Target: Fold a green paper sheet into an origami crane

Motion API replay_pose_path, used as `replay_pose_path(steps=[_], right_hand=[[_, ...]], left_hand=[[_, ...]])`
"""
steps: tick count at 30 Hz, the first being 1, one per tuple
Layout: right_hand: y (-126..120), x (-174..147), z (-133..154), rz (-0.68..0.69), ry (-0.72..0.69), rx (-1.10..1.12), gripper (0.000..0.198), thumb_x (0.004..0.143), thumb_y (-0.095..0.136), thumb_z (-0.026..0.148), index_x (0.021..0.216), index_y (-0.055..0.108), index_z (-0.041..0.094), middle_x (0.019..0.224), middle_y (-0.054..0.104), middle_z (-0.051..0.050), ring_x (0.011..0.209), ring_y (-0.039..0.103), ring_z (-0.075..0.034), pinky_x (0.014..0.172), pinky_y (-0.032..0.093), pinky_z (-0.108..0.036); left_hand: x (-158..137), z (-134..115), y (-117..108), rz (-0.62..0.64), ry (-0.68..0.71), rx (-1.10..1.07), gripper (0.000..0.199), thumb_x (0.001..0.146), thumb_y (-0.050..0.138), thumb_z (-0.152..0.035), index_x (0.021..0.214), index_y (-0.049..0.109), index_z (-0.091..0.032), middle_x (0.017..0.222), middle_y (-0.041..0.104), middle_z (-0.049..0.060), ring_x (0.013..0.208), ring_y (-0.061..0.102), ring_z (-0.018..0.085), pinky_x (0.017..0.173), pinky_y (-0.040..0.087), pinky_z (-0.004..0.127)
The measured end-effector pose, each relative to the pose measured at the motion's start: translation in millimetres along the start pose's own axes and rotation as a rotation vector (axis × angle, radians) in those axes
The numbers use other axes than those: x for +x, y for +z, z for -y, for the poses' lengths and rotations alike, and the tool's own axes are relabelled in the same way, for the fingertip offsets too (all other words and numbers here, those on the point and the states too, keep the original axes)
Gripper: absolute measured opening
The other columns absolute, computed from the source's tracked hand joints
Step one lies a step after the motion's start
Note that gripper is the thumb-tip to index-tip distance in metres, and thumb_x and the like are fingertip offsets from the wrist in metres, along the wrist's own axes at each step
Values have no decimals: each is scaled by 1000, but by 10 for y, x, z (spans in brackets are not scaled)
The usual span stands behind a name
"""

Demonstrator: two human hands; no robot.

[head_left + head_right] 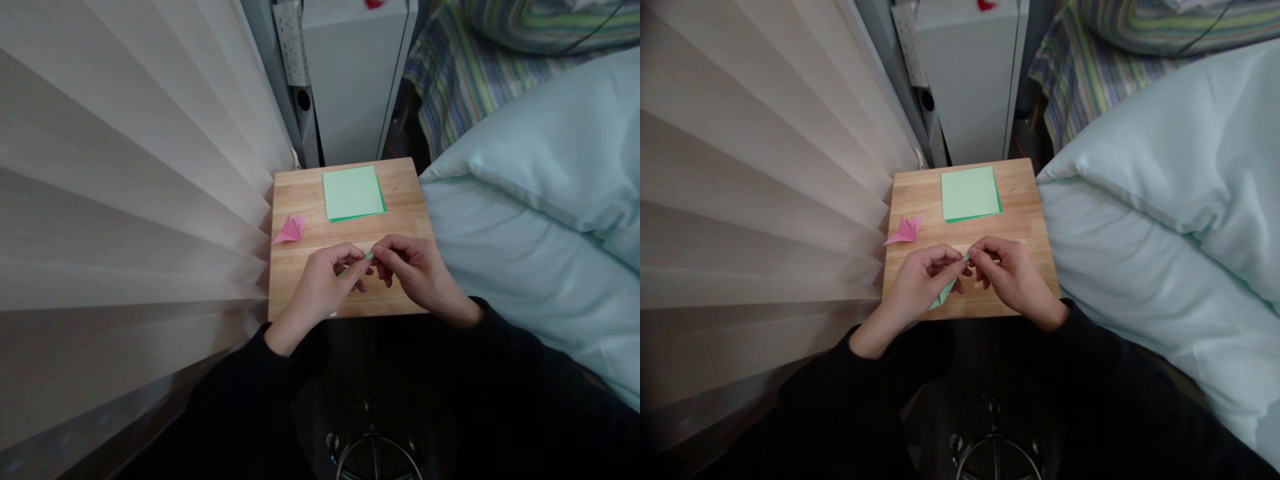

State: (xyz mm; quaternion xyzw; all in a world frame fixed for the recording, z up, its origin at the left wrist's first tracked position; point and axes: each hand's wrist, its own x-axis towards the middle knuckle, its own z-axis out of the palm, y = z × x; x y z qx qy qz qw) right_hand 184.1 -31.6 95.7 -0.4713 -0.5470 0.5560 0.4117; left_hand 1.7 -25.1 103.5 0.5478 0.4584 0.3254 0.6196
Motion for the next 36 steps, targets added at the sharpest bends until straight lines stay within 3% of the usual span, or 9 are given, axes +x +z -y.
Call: replay_pose_path(steps=[4, 8, 14, 23, 28, 36], right_hand=[[-52, 8, 16, -7, -68, -141, 27, 100, 60, 37, 83, 66, 17, 74, 63, -1, 58, 56, -10, 51, 45, -25], [-123, 23, 21, 86, -148, -299, 17, 95, 67, 33, 91, 69, 17, 79, 66, -3, 67, 60, -14, 54, 47, -26], [-172, 42, 1, 182, -235, -425, 8, 93, 64, 22, 88, 68, 17, 77, 65, -3, 66, 60, -14, 56, 46, -26], [-196, 35, -46, 375, -266, -569, 7, 89, 63, 14, 85, 68, 16, 73, 64, -1, 62, 56, -12, 60, 41, -27], [-179, 22, -42, 403, -228, -528, 8, 84, 65, 13, 78, 67, 15, 69, 64, 0, 61, 56, -12, 59, 38, -26], [-237, 49, 8, 434, -79, -461, 7, 81, 64, 14, 77, 69, 16, 66, 64, 1, 58, 53, -11, 56, 37, -26]], left_hand=[[6, -5, -6, -13, -6, 6, 10, 88, 70, -24, 82, 70, -16, 82, 73, 3, 58, 68, 11, 59, 55, 22], [19, 5, -26, 0, -19, 43, 8, 88, 69, -22, 83, 70, -16, 79, 72, 2, 59, 70, 11, 59, 54, 22], [25, 25, -61, 49, -26, 120, 7, 87, 68, -16, 83, 73, -15, 79, 74, 2, 64, 70, 12, 65, 54, 23], [0, -20, -103, 144, 67, 589, 18, 82, 64, -10, 79, 80, -17, 77, 79, 4, 70, 68, 16, 68, 48, 27], [-17, -57, -93, 188, 71, 639, 21, 83, 63, -11, 84, 83, -18, 79, 80, 5, 72, 69, 17, 68, 48, 28], [-11, -1, -163, 230, 46, 542, 17, 82, 64, -12, 80, 80, -18, 77, 79, 3, 70, 69, 16, 66, 49, 26]])
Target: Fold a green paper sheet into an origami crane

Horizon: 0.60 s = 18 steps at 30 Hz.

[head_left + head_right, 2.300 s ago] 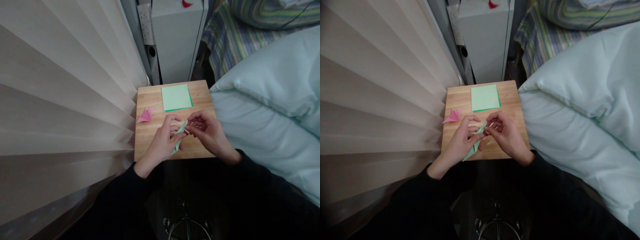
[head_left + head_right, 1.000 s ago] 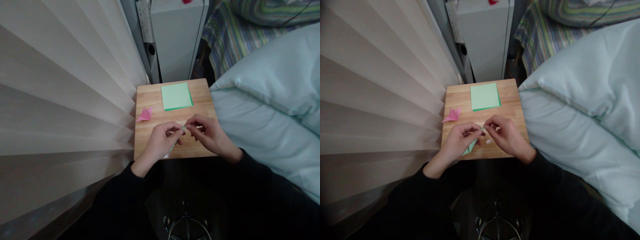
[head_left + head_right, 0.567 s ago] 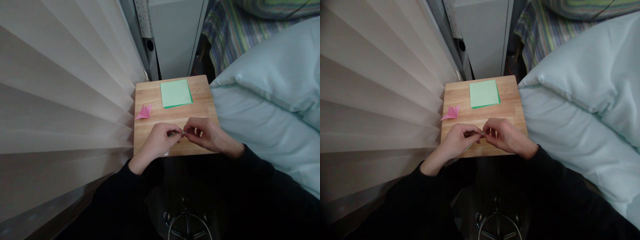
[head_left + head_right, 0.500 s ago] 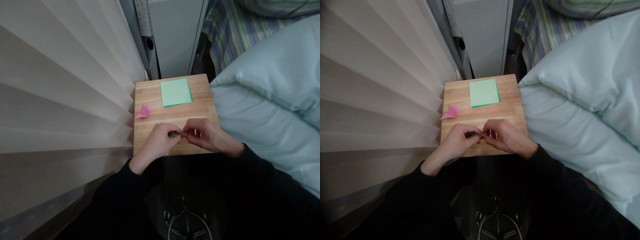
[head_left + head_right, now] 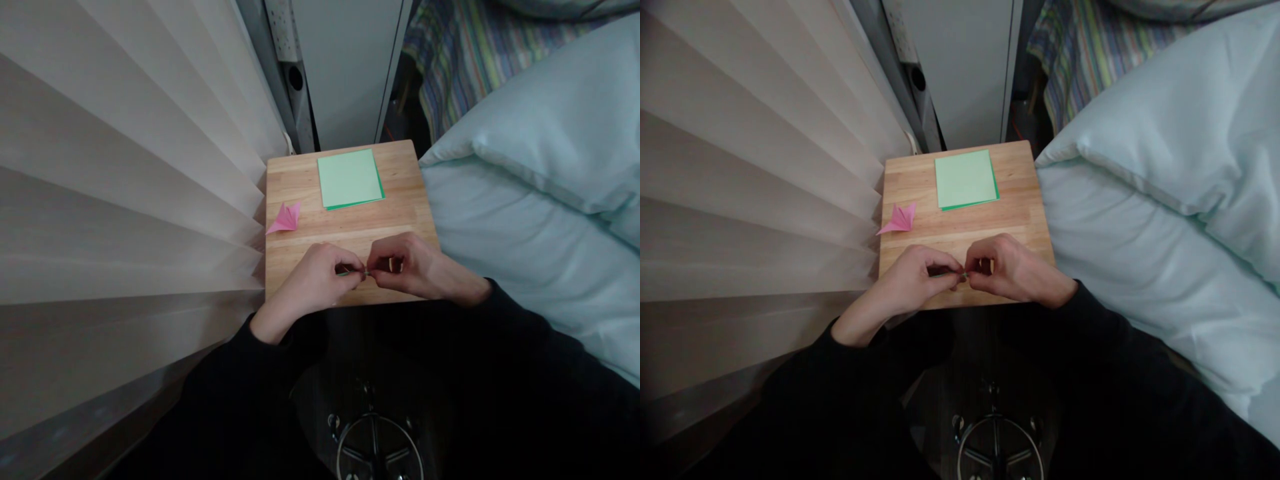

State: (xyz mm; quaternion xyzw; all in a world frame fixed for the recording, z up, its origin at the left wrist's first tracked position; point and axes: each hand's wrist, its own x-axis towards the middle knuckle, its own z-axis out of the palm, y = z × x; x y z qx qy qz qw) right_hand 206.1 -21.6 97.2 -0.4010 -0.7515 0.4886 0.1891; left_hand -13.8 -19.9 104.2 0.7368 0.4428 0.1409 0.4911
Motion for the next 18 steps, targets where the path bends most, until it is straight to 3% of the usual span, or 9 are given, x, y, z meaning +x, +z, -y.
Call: replay_pose_path(steps=[7, 11, 18], right_hand=[[-131, -15, -1, -122, 99, 7, 11, 86, 62, 22, 78, 68, 18, 72, 67, -3, 63, 57, -15, 57, 42, -28], [-107, -15, 56, -81, 68, 74, 13, 90, 63, 27, 83, 69, 17, 76, 67, -3, 66, 58, -15, 56, 43, -26], [-44, -4, 64, -59, 61, 130, 14, 91, 64, 28, 84, 68, 16, 75, 66, -2, 65, 57, -13, 55, 42, -25]], left_hand=[[16, 31, -47, -4, -152, -244, 8, 81, 70, -10, 76, 74, -15, 70, 75, 2, 63, 69, 13, 62, 50, 23], [22, -53, -44, 35, -217, -398, 8, 83, 70, -9, 77, 72, -14, 68, 74, 2, 65, 71, 13, 65, 52, 23], [23, -82, -40, 67, -230, -478, 5, 86, 70, -11, 81, 72, -13, 68, 73, 2, 65, 71, 12, 67, 51, 22]])
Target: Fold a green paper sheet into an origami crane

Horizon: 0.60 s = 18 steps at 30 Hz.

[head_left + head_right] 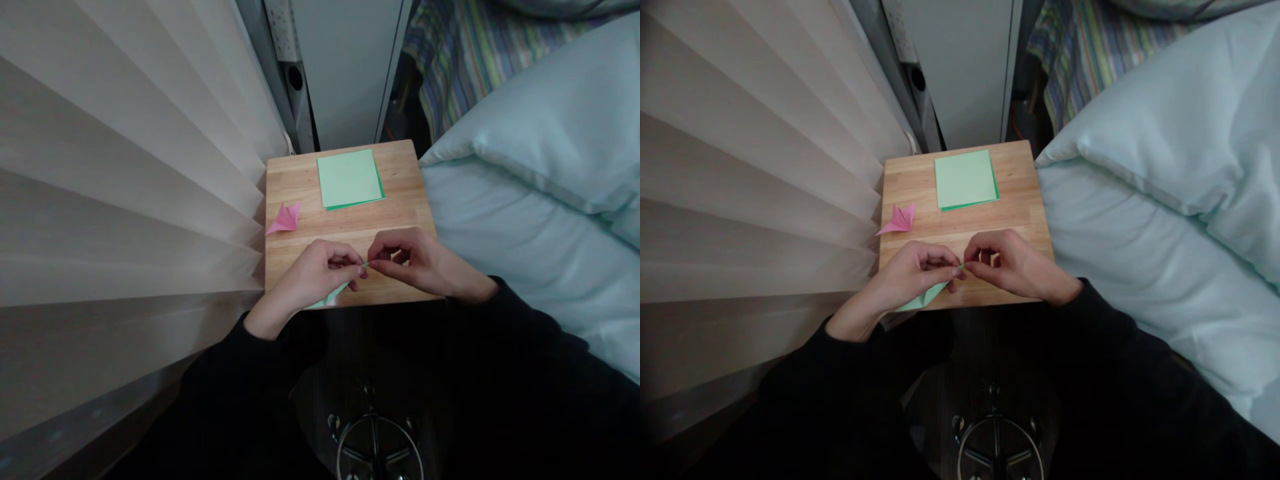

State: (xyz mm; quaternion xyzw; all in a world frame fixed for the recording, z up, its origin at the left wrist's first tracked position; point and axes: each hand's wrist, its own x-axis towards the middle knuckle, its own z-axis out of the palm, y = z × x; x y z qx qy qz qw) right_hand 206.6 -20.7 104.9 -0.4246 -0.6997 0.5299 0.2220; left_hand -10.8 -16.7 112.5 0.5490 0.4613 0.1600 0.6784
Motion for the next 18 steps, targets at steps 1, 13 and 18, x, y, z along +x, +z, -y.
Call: replay_pose_path(steps=[1, 13, 18], right_hand=[[5, 1, -6, -8, -11, -5, 13, 91, 63, 26, 83, 68, 17, 76, 67, -2, 66, 57, -13, 56, 42, -25], [50, 19, -55, -78, 73, 69, 23, 89, 70, 39, 95, 71, 17, 78, 74, -5, 68, 61, -17, 55, 43, -27], [50, 22, -53, -58, 61, 132, 24, 89, 72, 40, 92, 72, 16, 74, 72, -3, 63, 57, -14, 54, 39, -26]], left_hand=[[0, 2, 6, 1, -1, -8, 5, 86, 70, -11, 82, 71, -13, 70, 74, 2, 65, 71, 12, 67, 51, 23], [-6, 34, 48, -52, 56, -128, 21, 88, 70, -11, 101, 54, -19, 79, 78, 1, 72, 76, 15, 72, 52, 25], [18, 41, 30, -15, 41, -131, 17, 88, 69, -9, 97, 58, -17, 79, 79, 3, 73, 76, 15, 75, 53, 26]])
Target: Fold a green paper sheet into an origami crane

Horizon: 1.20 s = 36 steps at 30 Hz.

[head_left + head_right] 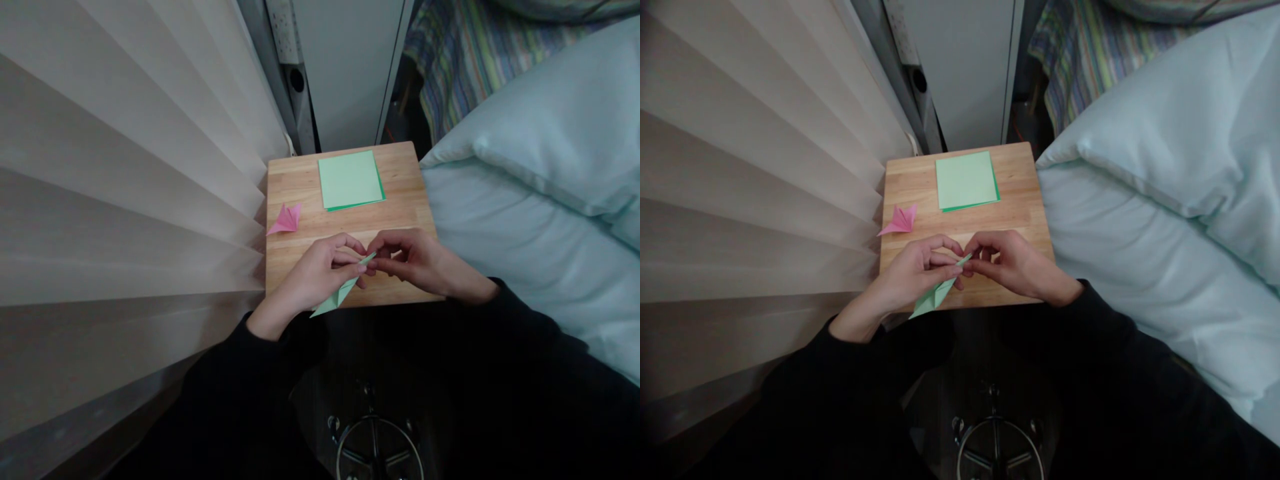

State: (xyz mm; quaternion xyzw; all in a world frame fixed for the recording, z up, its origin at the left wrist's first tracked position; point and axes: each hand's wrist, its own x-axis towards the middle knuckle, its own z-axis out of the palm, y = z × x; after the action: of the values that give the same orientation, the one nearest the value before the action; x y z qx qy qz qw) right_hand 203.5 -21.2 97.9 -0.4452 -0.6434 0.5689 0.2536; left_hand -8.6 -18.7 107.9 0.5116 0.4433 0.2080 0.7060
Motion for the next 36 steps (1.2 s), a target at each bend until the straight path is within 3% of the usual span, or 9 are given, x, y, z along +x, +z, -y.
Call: replay_pose_path(steps=[4, 9, 17, 22, 29, 36], right_hand=[[-28, -2, -28, -24, -42, -24, 31, 90, 72, 47, 87, 72, 17, 70, 67, -1, 63, 56, -13, 55, 39, -26], [-49, -2, -26, -29, -73, -87, 34, 91, 72, 50, 84, 71, 17, 71, 66, -2, 65, 57, -14, 56, 42, -26], [-66, -20, 38, 57, -106, -183, 18, 94, 67, 33, 87, 70, 16, 75, 66, -2, 63, 55, -12, 56, 42, -25], [-75, -24, 45, 69, -140, -218, 15, 93, 64, 25, 82, 68, 17, 75, 67, -2, 65, 57, -13, 60, 42, -26], [-126, -37, 72, 67, -95, -209, 18, 93, 60, 26, 76, 60, 19, 73, 61, -1, 67, 54, -14, 60, 41, -28], [-78, -39, 73, 182, -129, -216, 23, 96, 63, 32, 79, 69, 17, 71, 65, -1, 64, 52, -13, 61, 38, -28]], left_hand=[[11, 15, -15, 32, -23, -6, 2, 91, 67, -13, 90, 66, -14, 81, 79, 5, 70, 74, 14, 74, 54, 26], [0, -4, -21, 81, 1, 82, 17, 95, 62, -15, 81, 73, -13, 75, 75, 3, 67, 70, 12, 72, 54, 25], [-44, -75, 11, 116, 44, 233, 24, 97, 58, -17, 78, 73, -14, 70, 74, 4, 67, 71, 14, 71, 55, 27], [-29, -34, 24, 73, 59, 326, 23, 96, 59, -20, 79, 73, -14, 72, 76, 5, 66, 72, 15, 67, 53, 26], [-24, -26, -53, 110, 41, 375, 24, 95, 64, -28, 81, 77, -14, 71, 78, 6, 66, 71, 15, 65, 52, 25], [-21, 5, -93, 181, 35, 377, 27, 93, 68, -34, 75, 77, -16, 71, 78, 5, 66, 71, 16, 66, 54, 26]])
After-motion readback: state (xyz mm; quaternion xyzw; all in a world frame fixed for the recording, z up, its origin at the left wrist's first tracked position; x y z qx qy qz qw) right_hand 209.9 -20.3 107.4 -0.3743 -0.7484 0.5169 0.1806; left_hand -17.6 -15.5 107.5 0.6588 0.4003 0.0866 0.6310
